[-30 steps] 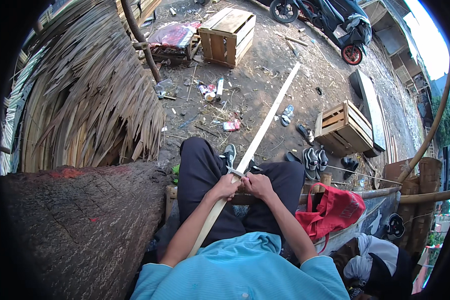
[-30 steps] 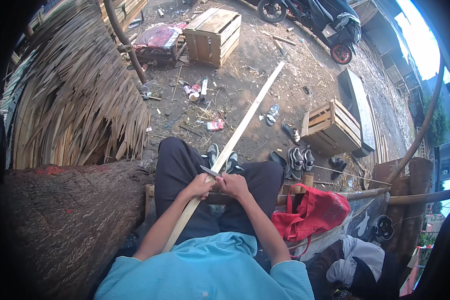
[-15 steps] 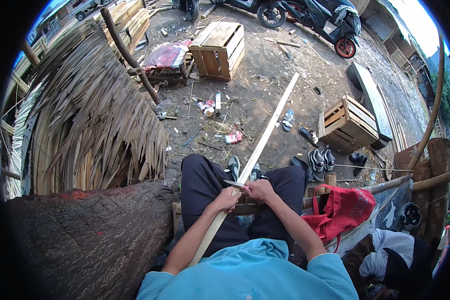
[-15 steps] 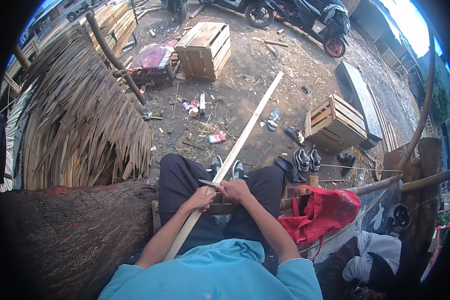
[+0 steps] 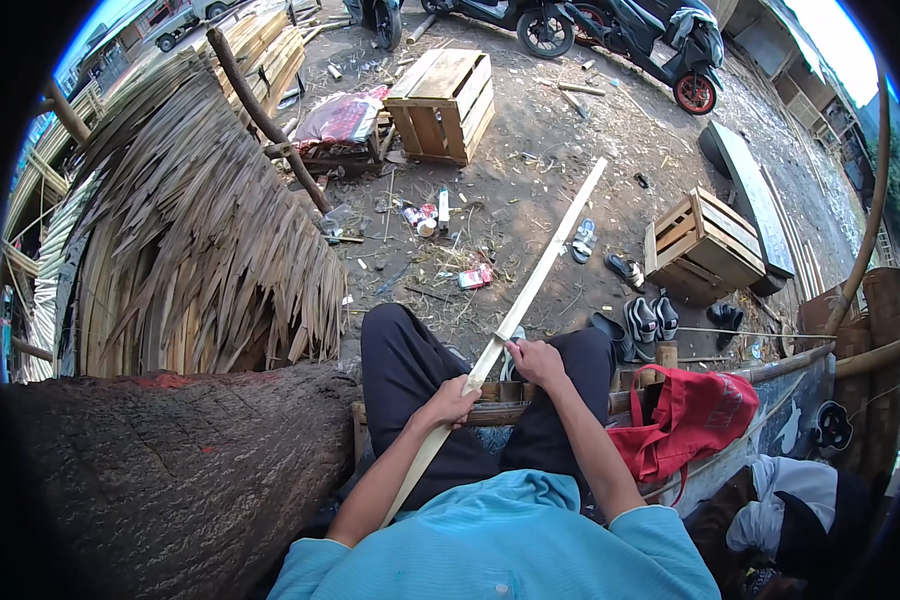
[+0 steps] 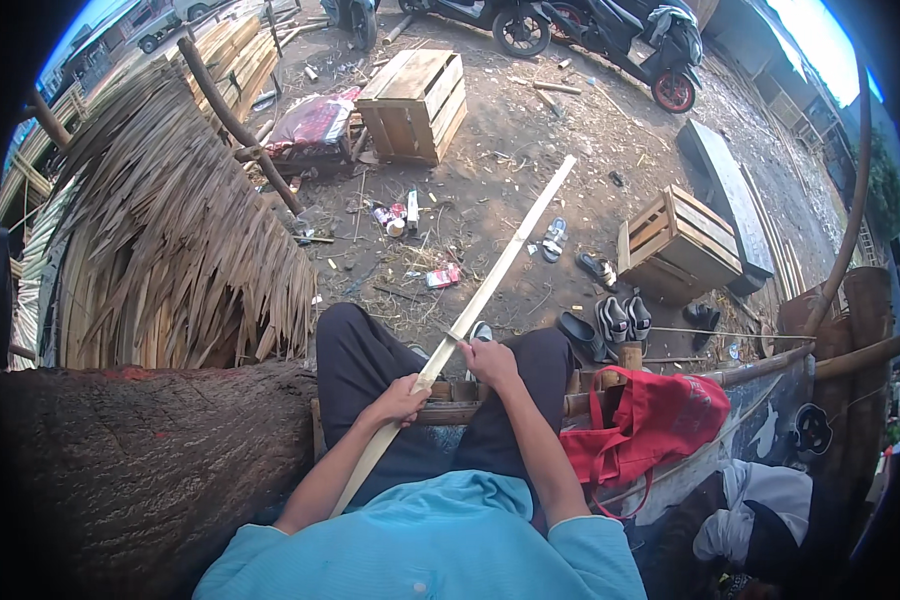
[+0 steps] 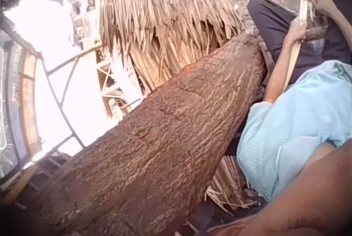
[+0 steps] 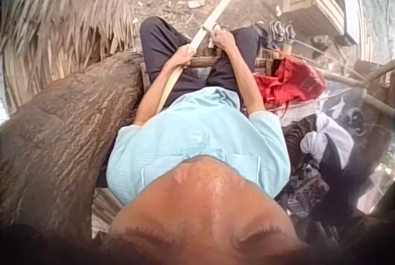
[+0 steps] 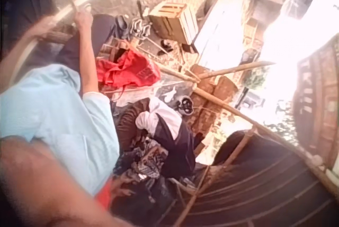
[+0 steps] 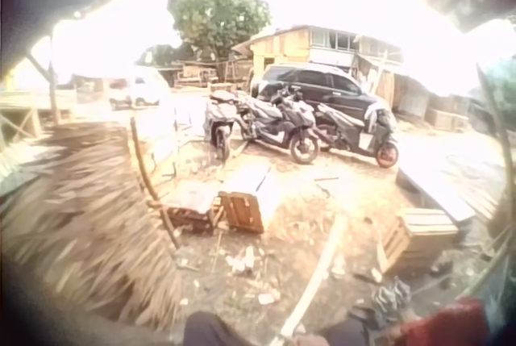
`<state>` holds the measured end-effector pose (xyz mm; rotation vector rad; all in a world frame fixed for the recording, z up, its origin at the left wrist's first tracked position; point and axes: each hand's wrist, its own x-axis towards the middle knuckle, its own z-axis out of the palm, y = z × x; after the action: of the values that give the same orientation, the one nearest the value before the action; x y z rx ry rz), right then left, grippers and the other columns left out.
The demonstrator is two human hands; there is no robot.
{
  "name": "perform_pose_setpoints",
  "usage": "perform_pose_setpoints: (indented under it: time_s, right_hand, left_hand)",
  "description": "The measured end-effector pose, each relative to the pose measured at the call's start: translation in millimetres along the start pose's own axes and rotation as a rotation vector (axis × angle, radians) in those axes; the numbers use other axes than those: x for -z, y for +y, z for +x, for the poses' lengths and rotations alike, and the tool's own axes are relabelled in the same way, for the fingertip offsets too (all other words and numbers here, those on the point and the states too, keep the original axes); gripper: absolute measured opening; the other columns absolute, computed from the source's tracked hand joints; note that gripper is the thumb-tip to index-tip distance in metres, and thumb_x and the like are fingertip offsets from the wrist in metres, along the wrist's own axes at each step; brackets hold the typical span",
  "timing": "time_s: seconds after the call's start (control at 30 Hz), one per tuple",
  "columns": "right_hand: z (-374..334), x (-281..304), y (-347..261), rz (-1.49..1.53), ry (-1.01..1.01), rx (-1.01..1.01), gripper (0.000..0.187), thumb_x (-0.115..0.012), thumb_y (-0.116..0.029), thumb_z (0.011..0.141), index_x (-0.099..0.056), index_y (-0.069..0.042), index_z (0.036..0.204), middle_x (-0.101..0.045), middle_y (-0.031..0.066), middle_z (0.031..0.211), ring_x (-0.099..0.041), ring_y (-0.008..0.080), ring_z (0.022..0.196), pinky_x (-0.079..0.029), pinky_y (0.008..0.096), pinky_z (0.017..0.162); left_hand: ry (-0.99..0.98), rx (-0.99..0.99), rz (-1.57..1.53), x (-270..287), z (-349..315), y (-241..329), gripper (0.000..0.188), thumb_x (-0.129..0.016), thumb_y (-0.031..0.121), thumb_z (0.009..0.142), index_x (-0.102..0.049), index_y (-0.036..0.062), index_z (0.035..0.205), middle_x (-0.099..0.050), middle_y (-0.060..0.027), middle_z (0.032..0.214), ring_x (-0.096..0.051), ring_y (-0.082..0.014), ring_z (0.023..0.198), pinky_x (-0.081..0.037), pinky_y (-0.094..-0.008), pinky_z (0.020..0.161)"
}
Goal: The person shapes a long strip of wood by hand using a small knife to shave off thin layers from the sides and edges.
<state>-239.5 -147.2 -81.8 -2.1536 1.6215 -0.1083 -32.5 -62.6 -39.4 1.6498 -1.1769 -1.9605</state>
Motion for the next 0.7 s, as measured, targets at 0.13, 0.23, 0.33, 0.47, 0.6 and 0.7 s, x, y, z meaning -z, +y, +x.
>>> perform_pose_setpoints:
  time_s: [0.13,0.23,0.33,0.47,0.6,0.7]
  right_hand:
    - [-1,-3,-6,-0.004,-0.002,0.102,0.043,-0.042,-0.044,0.092,-0.06,-0.008,0.076,-0.061,0.0191,0.065,-0.061,0.0378,0.064,-0.048,0.0484,0.059]
    - [-4,-5,-7,-0.004,0.025,0.196,0.042,-0.043,-0.043,0.092,-0.06,-0.008,0.076,-0.061,0.0188,0.065,-0.061,0.0371,0.063,-0.048,0.0484,0.058]
    - [0,-3,5,-0.03,0.093,0.214,0.044,-0.042,-0.044,0.092,-0.059,-0.009,0.071,-0.059,0.0183,0.06,-0.061,0.0374,0.059,-0.047,0.048,0.053]
    - [9,-6,10,-0.084,0.198,0.136,0.049,-0.04,-0.047,0.092,-0.059,-0.009,0.066,-0.058,0.0185,0.057,-0.06,0.0383,0.056,-0.047,0.0478,0.05]
    - [16,-1,6,-0.053,0.211,0.005,0.053,-0.038,-0.049,0.092,-0.059,-0.007,0.068,-0.059,0.0196,0.06,-0.061,0.0389,0.06,-0.047,0.0488,0.052]
    - [11,2,8,-0.055,0.158,-0.006,0.055,-0.037,-0.049,0.092,-0.059,-0.005,0.069,-0.06,0.0204,0.062,-0.061,0.0393,0.061,-0.047,0.0487,0.053]
  left_hand:
    - [0.0,-0.01,-0.003,-1,4,-2,0.015,-0.05,0.017,0.092,-0.043,0.0036,0.092,-0.047,-0.0015,0.063,-0.046,-0.0083,0.042,-0.038,-0.0255,0.033]
    - [-0.016,-0.005,-0.003,-5,7,-3,0.016,-0.05,0.018,0.092,-0.043,0.0028,0.093,-0.047,-0.0019,0.062,-0.047,-0.0086,0.042,-0.038,-0.0258,0.033]
    - [-0.011,-0.091,0.049,-7,4,-1,0.022,-0.05,0.019,0.091,-0.044,-0.0024,0.091,-0.052,-0.0077,0.053,-0.05,-0.0141,0.038,-0.04,-0.0293,0.033]
    - [0.033,-0.198,0.166,0,-1,-8,0.026,-0.05,0.021,0.091,-0.044,-0.0045,0.091,-0.053,-0.0091,0.051,-0.051,-0.0153,0.037,-0.04,-0.0301,0.033]
    - [0.033,-0.15,0.137,5,-4,-8,0.023,-0.051,0.02,0.092,-0.045,-0.0026,0.091,-0.051,-0.006,0.056,-0.049,-0.0126,0.039,-0.04,-0.0285,0.034]
    - [0.011,-0.106,0.132,2,-4,-8,0.019,-0.051,0.018,0.093,-0.044,0.0002,0.091,-0.049,-0.0026,0.062,-0.048,-0.0094,0.042,-0.039,-0.0264,0.034]
